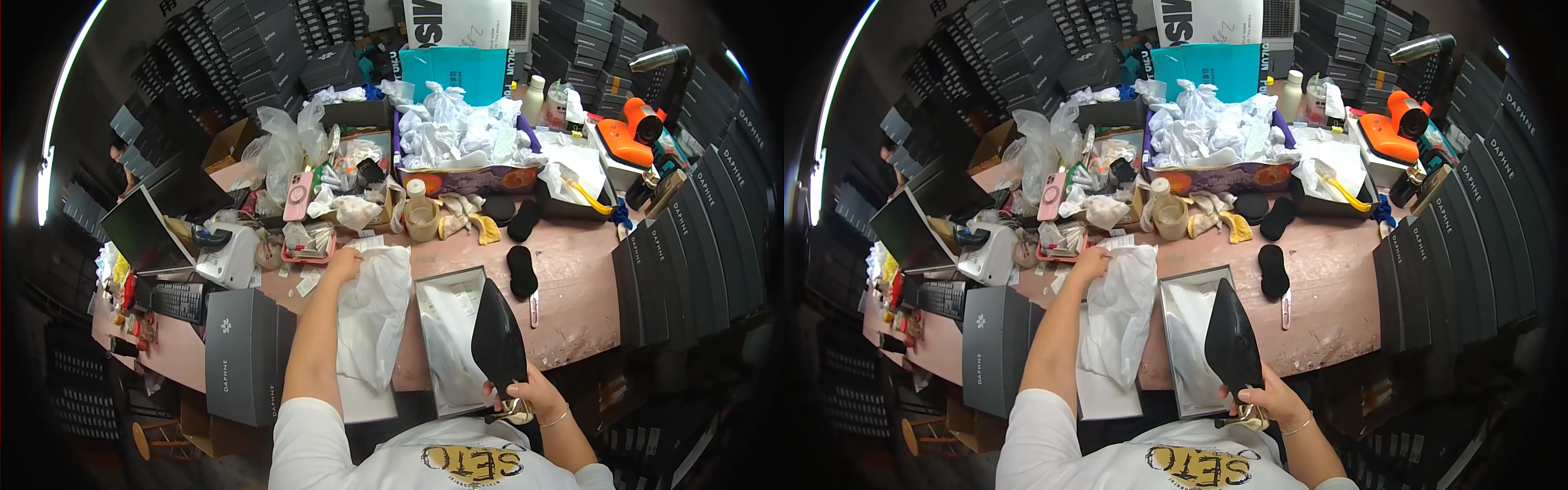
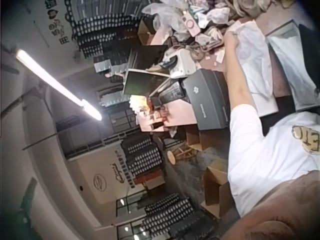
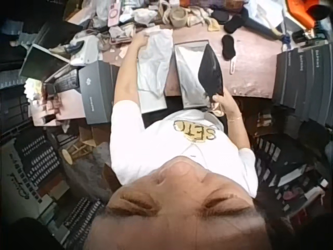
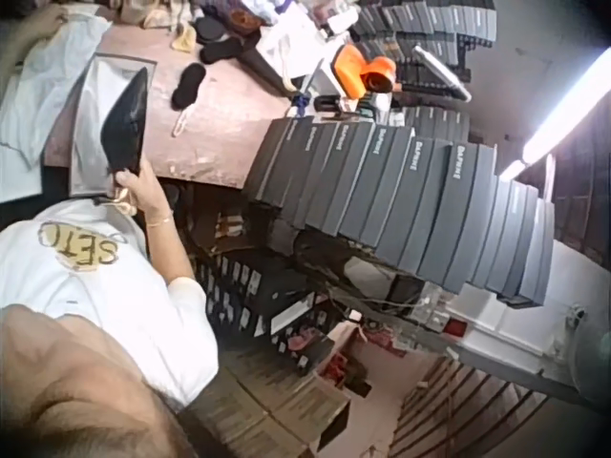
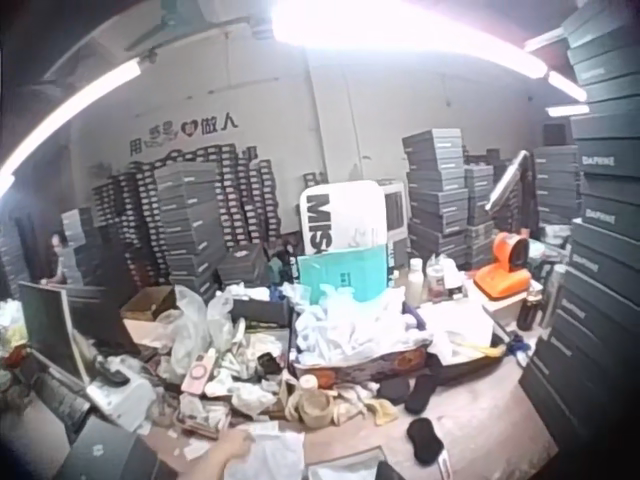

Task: Packing and inspecting shoes into boxes with wrapping paper.

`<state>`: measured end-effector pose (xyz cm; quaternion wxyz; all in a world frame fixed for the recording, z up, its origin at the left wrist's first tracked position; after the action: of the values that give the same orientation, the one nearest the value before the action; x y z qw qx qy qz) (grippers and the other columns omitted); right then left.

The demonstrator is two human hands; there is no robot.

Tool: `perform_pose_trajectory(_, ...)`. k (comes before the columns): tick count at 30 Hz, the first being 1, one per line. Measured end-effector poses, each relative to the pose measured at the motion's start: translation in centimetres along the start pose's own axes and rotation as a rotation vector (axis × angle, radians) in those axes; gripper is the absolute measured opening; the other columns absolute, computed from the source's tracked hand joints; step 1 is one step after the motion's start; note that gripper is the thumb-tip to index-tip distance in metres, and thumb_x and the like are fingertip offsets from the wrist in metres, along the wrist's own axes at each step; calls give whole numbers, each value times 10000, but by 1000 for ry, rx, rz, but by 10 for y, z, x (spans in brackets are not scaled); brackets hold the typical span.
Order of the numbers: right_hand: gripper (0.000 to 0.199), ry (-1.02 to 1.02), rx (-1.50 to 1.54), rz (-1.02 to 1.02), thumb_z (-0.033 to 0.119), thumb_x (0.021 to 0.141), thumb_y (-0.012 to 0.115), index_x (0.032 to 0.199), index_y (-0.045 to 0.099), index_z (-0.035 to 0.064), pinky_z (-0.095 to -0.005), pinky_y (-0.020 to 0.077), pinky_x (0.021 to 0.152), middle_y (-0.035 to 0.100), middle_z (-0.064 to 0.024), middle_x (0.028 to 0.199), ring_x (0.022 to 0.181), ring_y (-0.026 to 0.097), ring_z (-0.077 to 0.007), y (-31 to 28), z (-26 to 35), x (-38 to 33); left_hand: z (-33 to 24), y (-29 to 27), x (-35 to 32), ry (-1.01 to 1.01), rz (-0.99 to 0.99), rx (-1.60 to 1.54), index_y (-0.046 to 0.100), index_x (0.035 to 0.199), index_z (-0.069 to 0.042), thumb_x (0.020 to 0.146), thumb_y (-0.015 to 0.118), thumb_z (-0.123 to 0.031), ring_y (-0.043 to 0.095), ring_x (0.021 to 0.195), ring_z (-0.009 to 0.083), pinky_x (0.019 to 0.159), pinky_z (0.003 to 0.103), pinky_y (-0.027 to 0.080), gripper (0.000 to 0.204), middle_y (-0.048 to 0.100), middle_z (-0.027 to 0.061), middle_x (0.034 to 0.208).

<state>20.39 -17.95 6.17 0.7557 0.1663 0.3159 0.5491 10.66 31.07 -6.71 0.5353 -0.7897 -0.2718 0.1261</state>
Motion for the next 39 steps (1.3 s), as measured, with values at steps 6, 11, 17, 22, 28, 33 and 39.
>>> perform_pose_trajectory(6,679,2,5,100,203,773,648,1329,357,-55,-288,587,575,558,-177,1108,908,645,-286,14,33,-9,-147,-92,-51,283,-346,-320,623,1027,3,849,469,-110,582,968,367,830,417,456,261,604,229,1037)
perform_pose_trajectory(11,567,142,13,177,359,838,595,1224,438,-26,-253,521,484,634,-235,825,588,631,-204,65,57,27,-213,-123,-151,490,-383,-543,627,1023,2,854,539,-146,576,824,282,747,335,453,241,599,152,917)
perform_pose_trajectory(17,443,350,336,3,375,912,531,1095,503,-27,-338,568,469,594,-148,752,601,658,-256,18,-12,89,-200,-80,-216,-299,-558,-845,559,830,-31,763,728,-44,476,663,97,595,228,388,182,498,-4,716)
perform_pose_trajectory(22,562,311,589,230,334,895,493,1210,432,-128,-281,557,455,560,-247,1021,594,597,-229,12,-35,73,-204,-96,-215,-170,-216,-615,588,967,21,803,695,-71,507,690,109,601,257,411,217,549,54,749)
perform_pose_trajectory(28,732,331,582,292,352,856,537,1317,305,-166,-268,505,422,395,-300,1343,578,532,-205,15,-34,65,-208,-87,-195,-101,-195,-498,628,970,50,832,679,-126,562,696,144,629,266,446,228,628,92,839)
perform_pose_trajectory(33,526,407,560,339,321,883,528,1139,484,-137,-292,550,428,609,-226,814,586,620,-240,18,-31,66,-211,-74,-184,-85,-374,-667,648,1005,2,871,629,-126,624,723,244,625,302,478,186,620,137,850)
perform_pose_trajectory(39,320,241,551,114,306,950,518,1055,543,5,-329,568,614,623,-150,762,676,651,-223,48,-19,89,-257,-88,-209,232,-643,-596,658,963,-37,847,662,-43,595,695,214,600,298,475,116,601,95,839)
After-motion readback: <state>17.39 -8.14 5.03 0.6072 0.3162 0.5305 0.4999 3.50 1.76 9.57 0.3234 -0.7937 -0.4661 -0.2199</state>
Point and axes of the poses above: each hand's wrist, its own x-axis towards the middle knuckle, its own y-axis out of the palm, z = x × y, the point moved 1 cm from there along x, towards the middle knuckle
